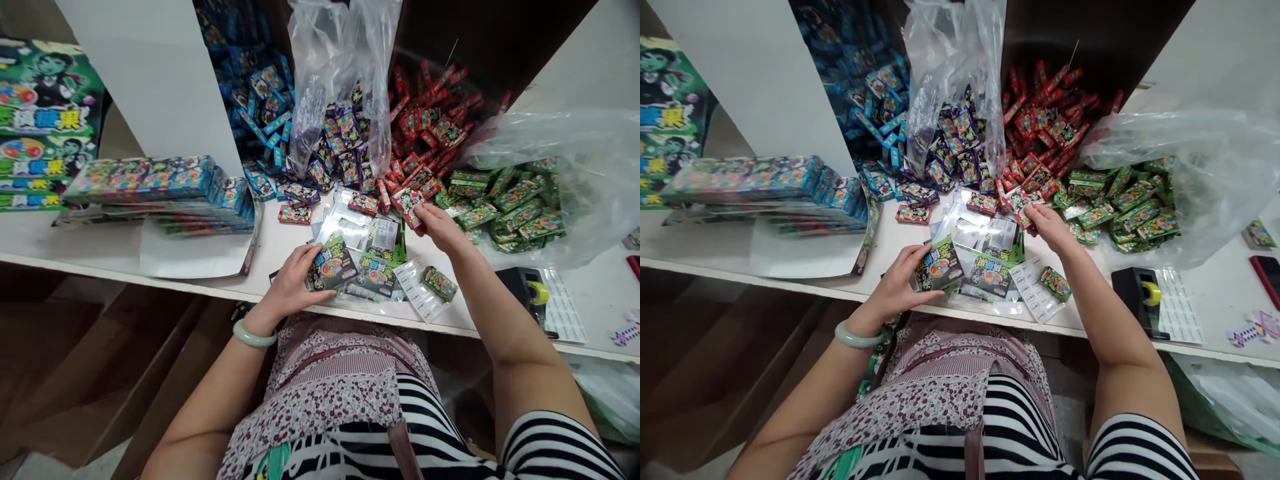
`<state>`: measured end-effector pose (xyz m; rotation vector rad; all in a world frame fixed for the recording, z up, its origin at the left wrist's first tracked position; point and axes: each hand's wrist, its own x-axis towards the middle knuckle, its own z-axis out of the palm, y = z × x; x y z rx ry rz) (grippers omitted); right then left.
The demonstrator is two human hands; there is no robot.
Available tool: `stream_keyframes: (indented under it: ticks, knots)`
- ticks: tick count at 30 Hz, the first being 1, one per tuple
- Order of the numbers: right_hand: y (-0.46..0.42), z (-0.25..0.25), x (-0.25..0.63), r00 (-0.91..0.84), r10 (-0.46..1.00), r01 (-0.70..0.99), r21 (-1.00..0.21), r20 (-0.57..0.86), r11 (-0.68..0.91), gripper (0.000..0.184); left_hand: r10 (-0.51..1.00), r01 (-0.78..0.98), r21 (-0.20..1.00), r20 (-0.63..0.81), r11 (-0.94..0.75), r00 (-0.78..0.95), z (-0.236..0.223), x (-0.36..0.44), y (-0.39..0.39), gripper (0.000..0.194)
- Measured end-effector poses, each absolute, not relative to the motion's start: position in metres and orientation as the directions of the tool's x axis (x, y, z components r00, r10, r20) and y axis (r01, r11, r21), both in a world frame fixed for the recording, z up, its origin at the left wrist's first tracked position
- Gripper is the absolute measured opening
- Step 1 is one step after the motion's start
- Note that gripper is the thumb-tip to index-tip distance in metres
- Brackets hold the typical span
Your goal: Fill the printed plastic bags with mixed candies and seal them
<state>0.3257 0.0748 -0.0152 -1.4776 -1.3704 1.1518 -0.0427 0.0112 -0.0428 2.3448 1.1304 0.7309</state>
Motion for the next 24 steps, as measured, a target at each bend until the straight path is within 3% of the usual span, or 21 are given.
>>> stream_keyframes:
  ticks: [3, 5, 8, 10, 14, 17, 20, 24]
  knots:
    - [0.061, -0.022, 0.314, -0.091, 0.993, 0.262, -0.964, -0.073, -0.047, 0.042, 0.808, 0.58, 0.583, 0.265, -0.569, 0.526, -0.042, -0.045, 0.007, 0.097]
    - [0.057, -0.03, 0.306, -0.129, 0.991, 0.352, -0.932, 0.04, 0.084, 0.03, 0.81, 0.582, 0.581, 0.268, -0.568, 0.522, -0.043, -0.048, 0.004, 0.098]
    - [0.054, -0.046, 0.292, -0.246, 0.936, 0.571, -0.743, 0.252, 0.35, 0.026, 0.803, 0.582, 0.57, 0.28, -0.579, 0.525, -0.043, -0.051, 0.002, 0.099]
    - [0.053, -0.055, 0.286, -0.371, 0.894, 0.678, -0.585, 0.25, 0.445, 0.033, 0.795, 0.58, 0.559, 0.289, -0.592, 0.533, -0.041, -0.05, 0.001, 0.099]
    - [0.047, -0.063, 0.29, -0.523, 0.841, 0.737, -0.424, 0.135, 0.526, 0.045, 0.784, 0.572, 0.55, 0.308, -0.608, 0.539, -0.037, -0.05, -0.001, 0.099]
    - [0.032, -0.062, 0.297, -0.495, 0.855, 0.782, -0.351, 0.152, 0.515, 0.052, 0.789, 0.583, 0.543, 0.303, -0.604, 0.535, -0.039, -0.05, -0.001, 0.098]
    - [0.015, -0.063, 0.293, -0.363, 0.916, 0.846, -0.35, 0.173, 0.402, 0.049, 0.788, 0.589, 0.532, 0.314, -0.608, 0.529, -0.044, -0.048, 0.0, 0.099]
    - [0.003, -0.064, 0.275, -0.3, 0.944, 0.872, -0.363, 0.136, 0.329, 0.066, 0.765, 0.567, 0.523, 0.335, -0.637, 0.55, -0.048, -0.043, 0.003, 0.102]
